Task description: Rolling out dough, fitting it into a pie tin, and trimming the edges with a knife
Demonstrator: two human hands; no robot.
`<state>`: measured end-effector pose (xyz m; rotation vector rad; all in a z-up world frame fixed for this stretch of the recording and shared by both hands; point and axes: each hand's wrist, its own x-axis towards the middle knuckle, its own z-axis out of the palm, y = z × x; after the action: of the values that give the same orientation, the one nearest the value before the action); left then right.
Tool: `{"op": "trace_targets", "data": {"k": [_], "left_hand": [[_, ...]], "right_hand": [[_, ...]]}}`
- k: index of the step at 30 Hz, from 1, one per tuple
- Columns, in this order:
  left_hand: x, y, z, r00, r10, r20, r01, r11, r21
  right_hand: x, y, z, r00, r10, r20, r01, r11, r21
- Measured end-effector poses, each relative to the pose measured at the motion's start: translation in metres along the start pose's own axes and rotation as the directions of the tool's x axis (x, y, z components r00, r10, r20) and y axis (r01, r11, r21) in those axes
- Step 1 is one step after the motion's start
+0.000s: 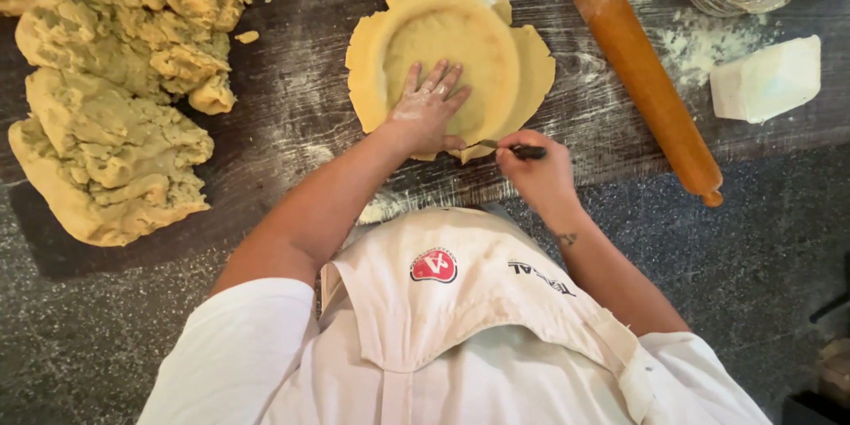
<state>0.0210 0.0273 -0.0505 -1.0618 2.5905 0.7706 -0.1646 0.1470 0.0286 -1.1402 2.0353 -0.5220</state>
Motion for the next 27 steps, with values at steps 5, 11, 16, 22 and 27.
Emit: {"op": "trace_targets", "data": {"k": [5,11,16,22,27], "left_hand": [[-0.001,0.002,-0.001,1.0,-0.001,0.018,0.001,1.0,-0.01],[-0.004,0.002,-0.004,1.0,0.005,0.013,-0.005,1.0,-0.031],[-0.006,0.003,-0.003,1.0,0.008,0.008,-0.008,1.0,-0.016],[-0.006,0.003,-0.01,1.0,0.01,0.017,-0.009,0.999,-0.04],[-0.005,0.002,-0.006,1.0,0.007,0.014,-0.007,0.999,-0.034]], "right_hand": [[0.002,0.013,0.002,0.995,-0.069,-0.07,0.066,0.997,-0.042],[0.007,0.024,-0.002,0.995,-0.03,-0.094,0.018,0.993,-0.119],[-0.001,0.014,-0.002,0.989,-0.062,-0.136,0.052,0.996,-0.075],[0.012,0.019,-0.002,0.985,-0.037,-0.168,0.02,0.995,-0.101],[0.022,0.026,-0.005,0.982,-0.006,-0.189,-0.018,0.992,-0.125]]}}
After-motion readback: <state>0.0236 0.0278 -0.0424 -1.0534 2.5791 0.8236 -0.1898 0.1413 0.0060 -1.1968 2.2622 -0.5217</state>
